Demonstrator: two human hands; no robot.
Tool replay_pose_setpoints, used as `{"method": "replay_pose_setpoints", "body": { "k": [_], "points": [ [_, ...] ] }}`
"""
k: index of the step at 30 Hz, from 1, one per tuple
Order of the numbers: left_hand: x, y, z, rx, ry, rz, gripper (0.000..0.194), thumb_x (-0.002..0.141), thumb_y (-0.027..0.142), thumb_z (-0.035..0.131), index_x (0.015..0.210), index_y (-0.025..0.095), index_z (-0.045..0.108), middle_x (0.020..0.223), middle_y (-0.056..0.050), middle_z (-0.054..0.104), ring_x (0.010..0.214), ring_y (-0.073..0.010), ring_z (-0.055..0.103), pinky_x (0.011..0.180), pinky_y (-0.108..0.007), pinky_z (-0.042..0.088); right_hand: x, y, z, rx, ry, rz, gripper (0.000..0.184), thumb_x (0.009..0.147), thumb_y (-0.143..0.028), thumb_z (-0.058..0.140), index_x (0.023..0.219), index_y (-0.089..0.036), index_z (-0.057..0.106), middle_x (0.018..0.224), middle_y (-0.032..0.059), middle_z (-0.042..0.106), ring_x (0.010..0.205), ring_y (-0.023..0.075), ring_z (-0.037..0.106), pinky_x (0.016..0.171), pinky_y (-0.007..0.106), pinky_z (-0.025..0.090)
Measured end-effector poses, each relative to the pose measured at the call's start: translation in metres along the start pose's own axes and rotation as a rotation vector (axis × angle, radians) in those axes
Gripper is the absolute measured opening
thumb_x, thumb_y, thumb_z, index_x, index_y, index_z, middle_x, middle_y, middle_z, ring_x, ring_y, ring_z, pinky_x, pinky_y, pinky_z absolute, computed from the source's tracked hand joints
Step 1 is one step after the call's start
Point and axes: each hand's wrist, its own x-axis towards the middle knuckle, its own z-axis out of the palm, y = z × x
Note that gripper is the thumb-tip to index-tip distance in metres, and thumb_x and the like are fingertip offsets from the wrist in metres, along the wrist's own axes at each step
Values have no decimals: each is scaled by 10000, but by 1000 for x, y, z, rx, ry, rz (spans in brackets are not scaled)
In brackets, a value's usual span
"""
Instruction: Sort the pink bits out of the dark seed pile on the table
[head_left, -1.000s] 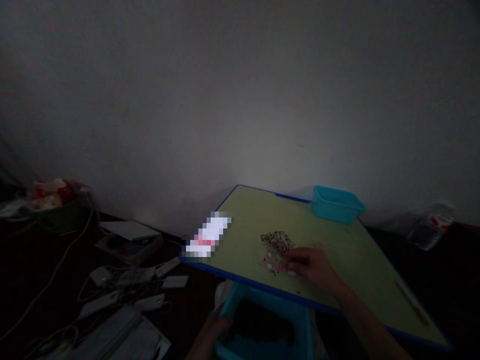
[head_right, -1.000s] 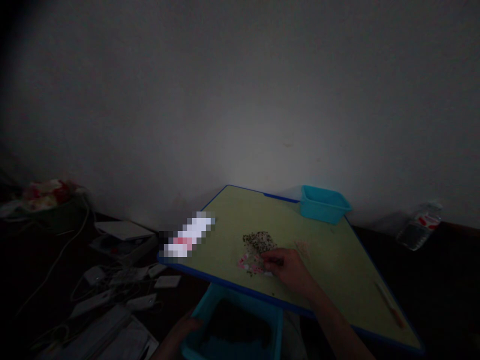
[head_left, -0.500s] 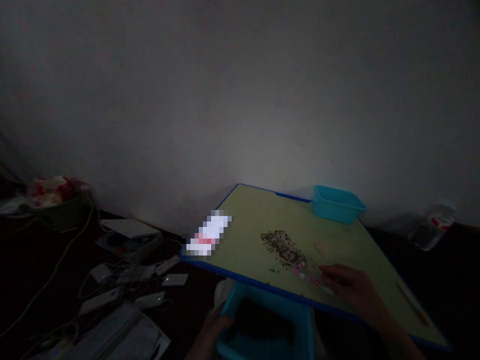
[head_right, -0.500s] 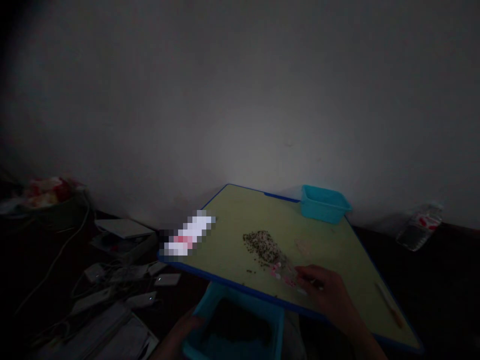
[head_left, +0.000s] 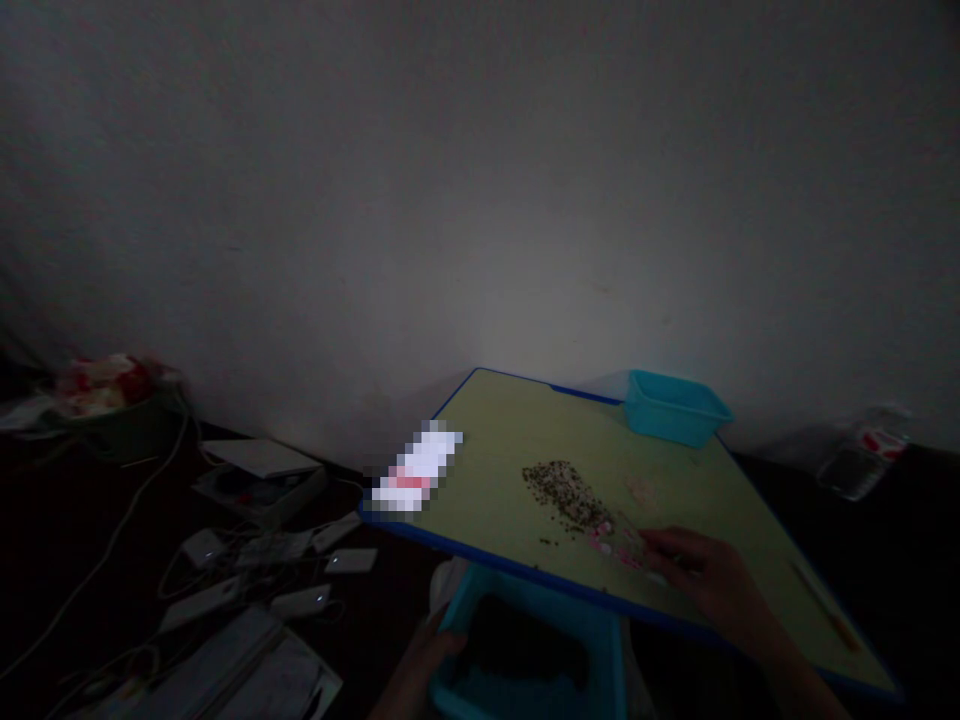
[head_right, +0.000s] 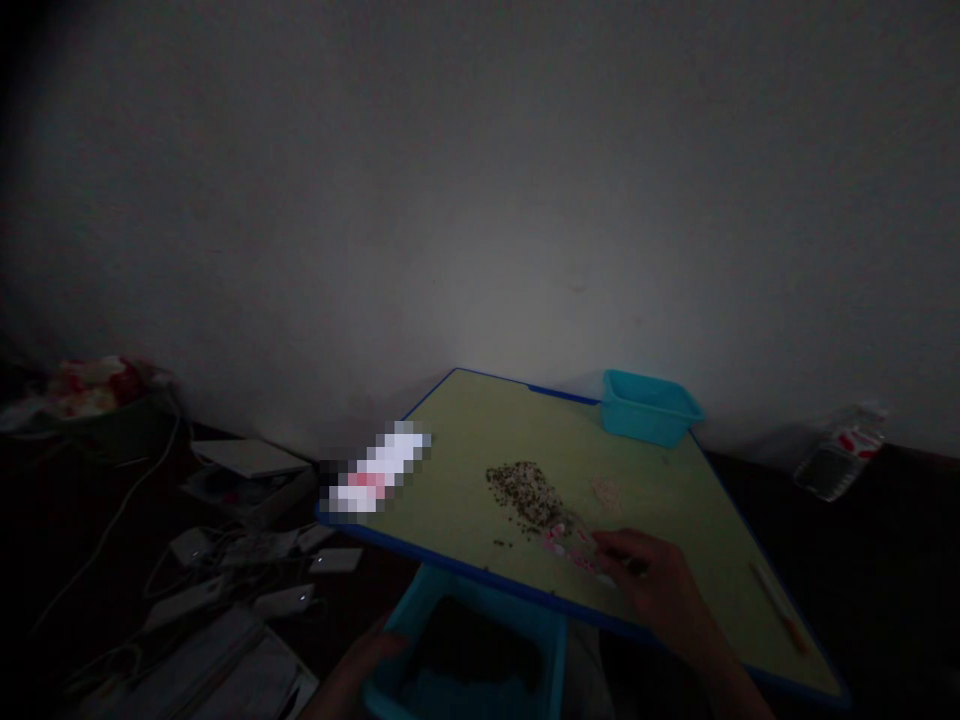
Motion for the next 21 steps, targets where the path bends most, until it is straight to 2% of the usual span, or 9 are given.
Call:
{"method": "replay_pose_setpoints", "body": {
  "k": [2, 5, 9, 15, 21],
  "points": [
    [1, -2, 0, -19, 34, 22, 428, 643, 296, 775, 1056, 195, 820, 878, -59, 908, 730, -314, 787, 639, -380, 502, 0, 1, 0, -7, -5, 10, 255, 894, -435, 713, 999, -273, 879, 1005, 65, 860, 868, 284, 816, 711, 338, 648],
    [0, -1, 3, -31, 57, 19, 421, 608, 299, 795, 1017, 202, 823, 896, -71, 908, 795, -339, 796, 652, -387, 516, 0, 2, 1, -19, -10, 15, 250, 883, -424, 727, 1007, -269, 878, 1001, 64, 860, 866, 284, 816, 706, 335, 646],
    [-6, 7, 7, -5, -11, 14, 455, 664, 319, 813, 1103, 202, 815, 916, -64, 906, 733, -300, 780, 661, -374, 519, 3, 1, 2, -21, -25, -11, 251, 897, -406, 699, 1010, -270, 877, 1012, 63, 859, 867, 274, 815, 733, 336, 648],
    [-6, 8, 7, -27, -16, 0, 427, 649, 321, 836, 1063, 216, 828, 892, -62, 907, 818, -337, 802, 704, -388, 545, 7, -4, 7, -43, -27, -33, 249, 898, -385, 681, 989, -262, 877, 989, 67, 860, 843, 269, 813, 749, 348, 645],
    [-3, 4, 3, -20, -39, 1, 366, 675, 312, 812, 1031, 237, 842, 863, -45, 899, 774, -313, 789, 705, -381, 535, 9, -14, 13, -34, -41, -68, 253, 922, -364, 658, 1009, -266, 875, 988, 67, 856, 852, 257, 806, 707, 319, 634]
  ]
}}
